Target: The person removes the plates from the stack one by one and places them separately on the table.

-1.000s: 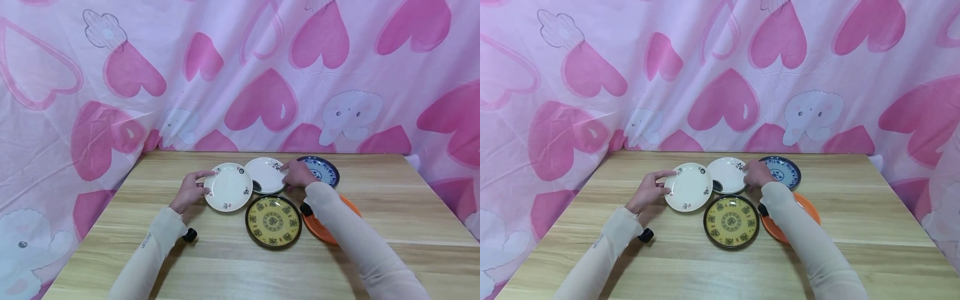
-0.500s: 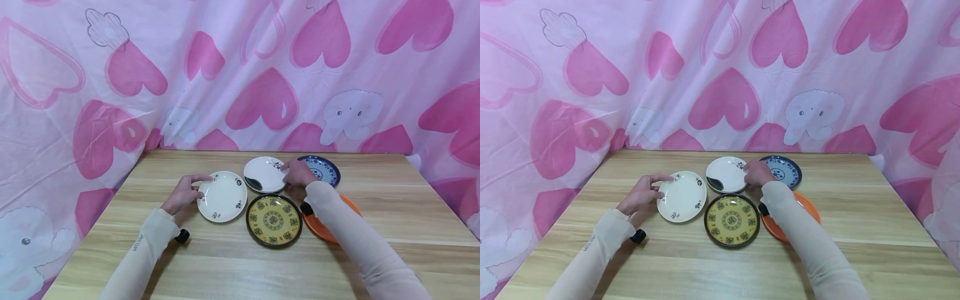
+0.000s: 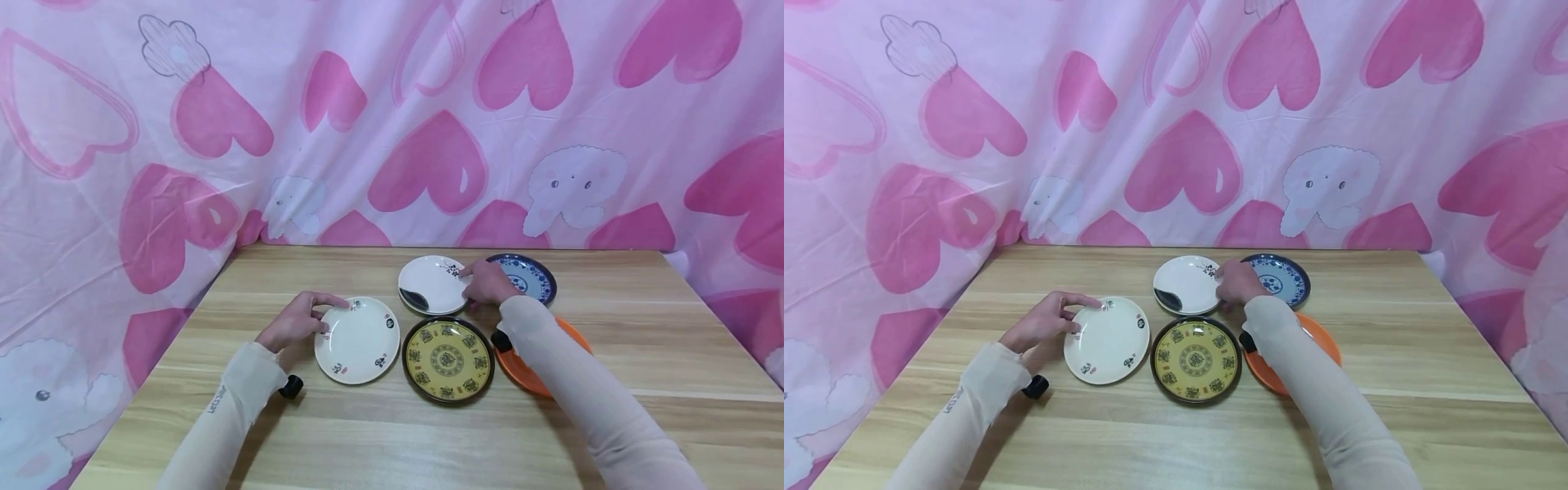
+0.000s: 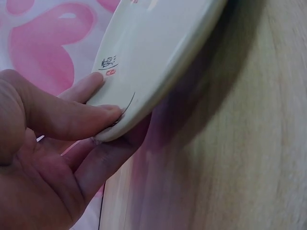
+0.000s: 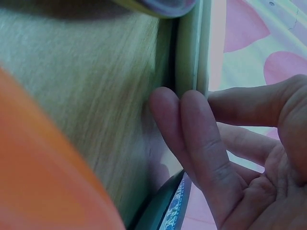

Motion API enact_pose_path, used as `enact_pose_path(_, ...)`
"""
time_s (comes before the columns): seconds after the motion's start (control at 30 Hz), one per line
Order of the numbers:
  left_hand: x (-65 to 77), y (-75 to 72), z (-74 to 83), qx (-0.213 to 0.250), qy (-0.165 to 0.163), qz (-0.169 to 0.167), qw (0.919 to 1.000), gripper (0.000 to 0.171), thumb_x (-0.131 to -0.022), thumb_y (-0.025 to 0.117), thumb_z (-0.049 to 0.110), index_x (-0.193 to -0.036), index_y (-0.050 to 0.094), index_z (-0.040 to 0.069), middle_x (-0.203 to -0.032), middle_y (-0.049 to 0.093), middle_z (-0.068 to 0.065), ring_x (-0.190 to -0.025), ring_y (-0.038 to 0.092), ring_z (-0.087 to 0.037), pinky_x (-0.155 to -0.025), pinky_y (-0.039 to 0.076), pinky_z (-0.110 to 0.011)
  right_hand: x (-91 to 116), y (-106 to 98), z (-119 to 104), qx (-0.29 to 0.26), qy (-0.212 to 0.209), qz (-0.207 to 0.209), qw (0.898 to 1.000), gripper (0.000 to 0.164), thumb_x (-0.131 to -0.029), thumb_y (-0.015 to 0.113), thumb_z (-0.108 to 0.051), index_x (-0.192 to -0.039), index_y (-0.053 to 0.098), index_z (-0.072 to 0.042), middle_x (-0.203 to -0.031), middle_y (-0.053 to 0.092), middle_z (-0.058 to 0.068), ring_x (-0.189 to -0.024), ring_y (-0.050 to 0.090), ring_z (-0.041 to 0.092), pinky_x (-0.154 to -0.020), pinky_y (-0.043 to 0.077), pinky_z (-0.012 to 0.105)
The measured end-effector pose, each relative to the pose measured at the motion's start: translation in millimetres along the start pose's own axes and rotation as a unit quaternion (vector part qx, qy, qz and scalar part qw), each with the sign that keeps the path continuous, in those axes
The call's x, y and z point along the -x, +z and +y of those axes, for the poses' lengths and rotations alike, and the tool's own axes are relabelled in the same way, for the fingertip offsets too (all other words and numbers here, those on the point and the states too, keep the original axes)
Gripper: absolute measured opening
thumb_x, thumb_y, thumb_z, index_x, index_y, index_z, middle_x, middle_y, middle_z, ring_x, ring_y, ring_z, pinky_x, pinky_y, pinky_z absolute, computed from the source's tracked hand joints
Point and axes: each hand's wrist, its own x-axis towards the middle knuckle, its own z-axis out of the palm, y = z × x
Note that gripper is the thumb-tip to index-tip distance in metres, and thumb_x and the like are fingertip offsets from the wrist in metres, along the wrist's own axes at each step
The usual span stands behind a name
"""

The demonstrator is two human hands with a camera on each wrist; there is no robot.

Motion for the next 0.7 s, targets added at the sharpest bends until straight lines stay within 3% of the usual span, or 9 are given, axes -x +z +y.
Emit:
enact_pose_path(0.17,1.9,-1.0,0.2,0.003,0.002,-0.021,0.9998,0.055,-0.078,0.059,-0.02,-0.128,0.066,0.002,-0.144,0.056,-0.021,-0.078,0.065,-0.015,-0.063,0.059,-0.027,0.6,-0.8,-0.9,0.003,0.002,0.0,1.0,0.057,-0.086,0.068,0.001,-0.141,0.055,-0.002,-0.143,0.05,0.036,-0.063,0.071,0.016,-0.06,0.057,0.024)
enact_pose_path(0.33,3.0,-2.5,-0.4,-0.01,0.007,-0.039,0.9992,0.055,-0.078,0.06,-0.021,-0.127,0.067,0.003,-0.144,0.056,-0.021,-0.084,0.066,-0.016,-0.067,0.06,-0.028,1.1,-0.4,-2.5,-0.002,0.005,-0.005,1.0,0.058,-0.086,0.068,0.001,-0.142,0.054,-0.001,-0.143,0.049,0.037,-0.064,0.071,0.016,-0.06,0.058,0.025)
enact_pose_path(0.7,7.1,-5.0,6.0,-0.116,0.0,-0.032,0.9927,0.052,-0.078,0.071,-0.016,-0.122,0.072,0.013,-0.143,0.059,-0.015,-0.102,0.067,-0.028,-0.081,0.062,-0.033,0.6,-1.2,-1.8,0.001,-0.001,-0.003,1.0,0.059,-0.086,0.067,0.002,-0.143,0.052,0.0,-0.136,0.056,0.036,-0.061,0.07,0.014,-0.06,0.057,0.024)
